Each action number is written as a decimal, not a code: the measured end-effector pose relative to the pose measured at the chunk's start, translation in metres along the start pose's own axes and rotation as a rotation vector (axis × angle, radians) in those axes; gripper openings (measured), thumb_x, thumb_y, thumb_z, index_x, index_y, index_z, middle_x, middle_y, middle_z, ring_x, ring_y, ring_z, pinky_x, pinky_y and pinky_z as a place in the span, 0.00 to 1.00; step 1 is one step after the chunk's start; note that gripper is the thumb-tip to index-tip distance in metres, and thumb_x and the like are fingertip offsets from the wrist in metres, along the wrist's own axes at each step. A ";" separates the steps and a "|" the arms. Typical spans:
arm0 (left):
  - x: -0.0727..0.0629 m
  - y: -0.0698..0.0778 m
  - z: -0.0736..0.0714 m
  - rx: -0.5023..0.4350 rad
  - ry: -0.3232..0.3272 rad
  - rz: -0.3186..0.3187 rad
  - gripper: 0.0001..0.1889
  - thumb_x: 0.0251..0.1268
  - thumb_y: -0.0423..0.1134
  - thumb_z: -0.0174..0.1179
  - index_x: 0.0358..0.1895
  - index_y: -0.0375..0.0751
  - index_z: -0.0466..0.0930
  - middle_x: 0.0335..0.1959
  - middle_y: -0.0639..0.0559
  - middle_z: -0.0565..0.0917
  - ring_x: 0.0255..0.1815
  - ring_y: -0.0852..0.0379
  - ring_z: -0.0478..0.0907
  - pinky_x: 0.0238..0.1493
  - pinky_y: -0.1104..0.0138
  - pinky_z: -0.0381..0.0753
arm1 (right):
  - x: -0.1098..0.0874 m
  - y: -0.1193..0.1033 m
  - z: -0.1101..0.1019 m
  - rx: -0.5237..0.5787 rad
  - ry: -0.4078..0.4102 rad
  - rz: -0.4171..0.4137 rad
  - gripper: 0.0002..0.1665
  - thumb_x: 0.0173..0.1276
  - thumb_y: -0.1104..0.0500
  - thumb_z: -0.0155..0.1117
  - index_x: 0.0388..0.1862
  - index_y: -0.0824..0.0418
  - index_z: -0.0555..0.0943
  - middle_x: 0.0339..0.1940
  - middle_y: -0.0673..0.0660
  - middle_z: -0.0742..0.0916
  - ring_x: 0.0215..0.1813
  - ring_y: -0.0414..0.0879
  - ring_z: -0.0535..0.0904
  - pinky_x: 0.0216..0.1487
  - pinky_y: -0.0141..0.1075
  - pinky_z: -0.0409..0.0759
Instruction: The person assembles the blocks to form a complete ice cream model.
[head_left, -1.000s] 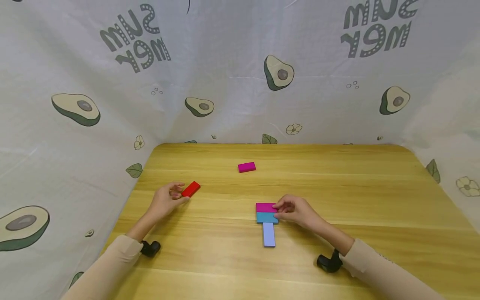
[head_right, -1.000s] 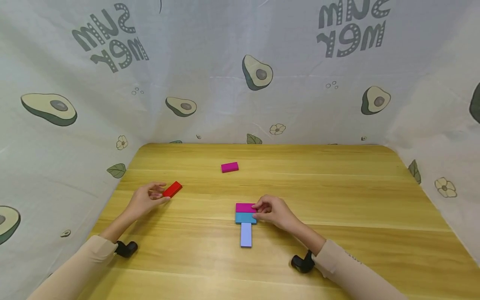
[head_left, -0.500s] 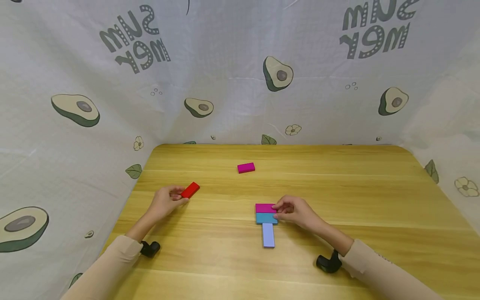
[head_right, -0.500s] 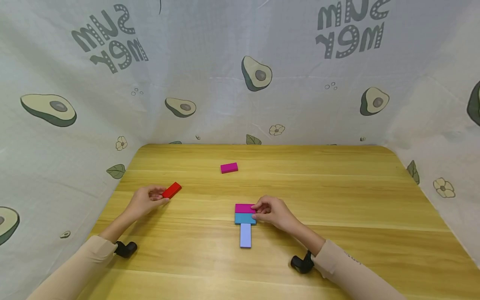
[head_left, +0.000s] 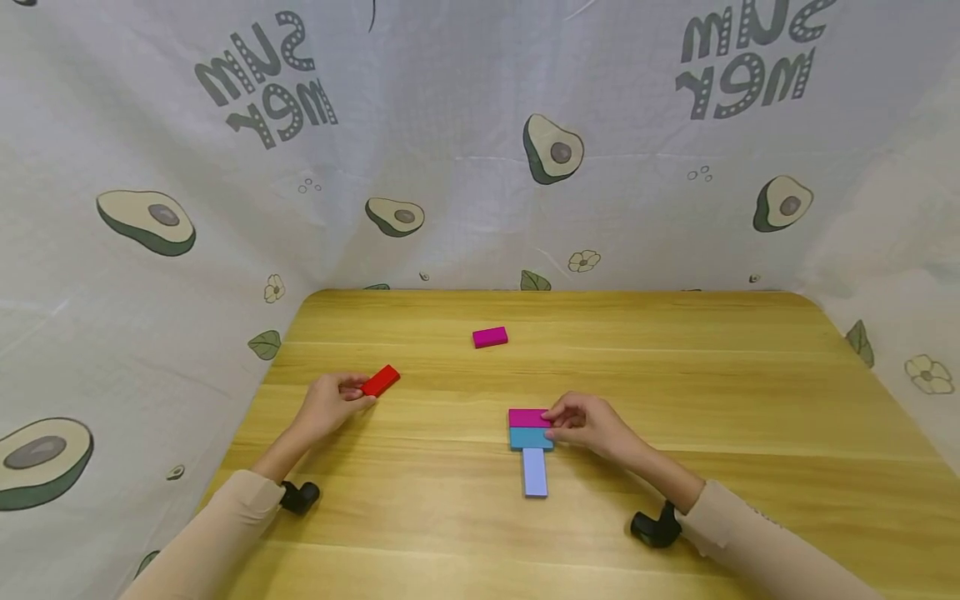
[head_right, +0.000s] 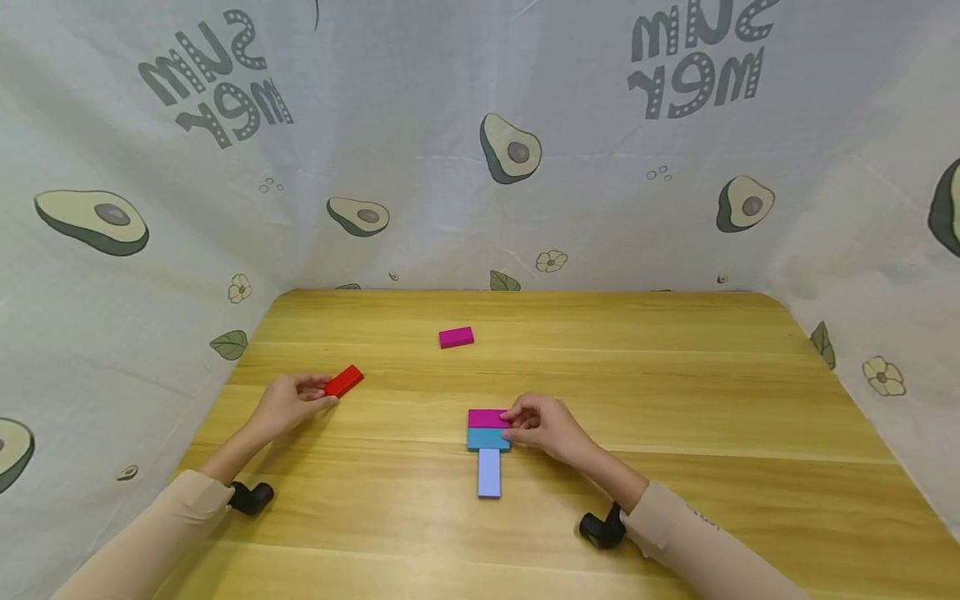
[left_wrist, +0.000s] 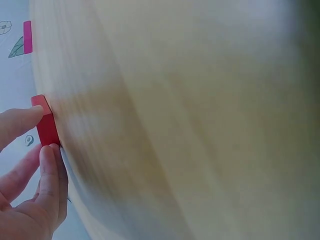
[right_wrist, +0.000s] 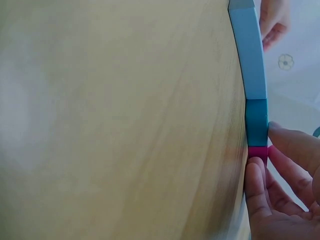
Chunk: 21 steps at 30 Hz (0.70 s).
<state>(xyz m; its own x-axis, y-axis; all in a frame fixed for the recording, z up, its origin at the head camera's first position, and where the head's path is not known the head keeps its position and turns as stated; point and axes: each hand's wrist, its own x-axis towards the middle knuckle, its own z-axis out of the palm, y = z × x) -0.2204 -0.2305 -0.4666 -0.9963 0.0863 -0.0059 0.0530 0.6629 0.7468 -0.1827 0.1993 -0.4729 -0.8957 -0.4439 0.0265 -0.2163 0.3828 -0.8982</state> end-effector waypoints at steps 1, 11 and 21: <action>0.001 0.000 0.000 0.000 0.000 0.000 0.20 0.59 0.31 0.71 0.54 0.25 0.81 0.48 0.33 0.84 0.43 0.46 0.85 0.43 0.63 0.86 | 0.000 0.000 0.000 0.000 -0.001 -0.001 0.10 0.63 0.68 0.72 0.42 0.71 0.84 0.42 0.63 0.84 0.40 0.49 0.78 0.39 0.30 0.81; 0.005 0.006 0.005 -0.016 -0.021 0.008 0.19 0.60 0.29 0.71 0.53 0.24 0.82 0.49 0.32 0.84 0.44 0.45 0.85 0.43 0.65 0.86 | -0.001 -0.002 0.001 0.010 -0.009 0.002 0.10 0.63 0.68 0.72 0.42 0.71 0.84 0.42 0.63 0.84 0.40 0.48 0.79 0.39 0.30 0.81; 0.011 0.009 0.011 -0.015 -0.042 0.016 0.19 0.60 0.30 0.70 0.54 0.25 0.82 0.50 0.32 0.83 0.44 0.48 0.85 0.42 0.66 0.85 | -0.001 -0.002 0.000 0.003 -0.001 0.003 0.11 0.63 0.67 0.72 0.43 0.71 0.84 0.41 0.63 0.84 0.40 0.48 0.78 0.39 0.30 0.81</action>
<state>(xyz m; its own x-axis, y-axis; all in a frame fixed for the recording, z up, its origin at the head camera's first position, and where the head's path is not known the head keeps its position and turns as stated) -0.2305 -0.2154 -0.4667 -0.9916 0.1279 -0.0214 0.0675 0.6502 0.7568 -0.1816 0.1992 -0.4709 -0.8958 -0.4438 0.0232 -0.2126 0.3820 -0.8994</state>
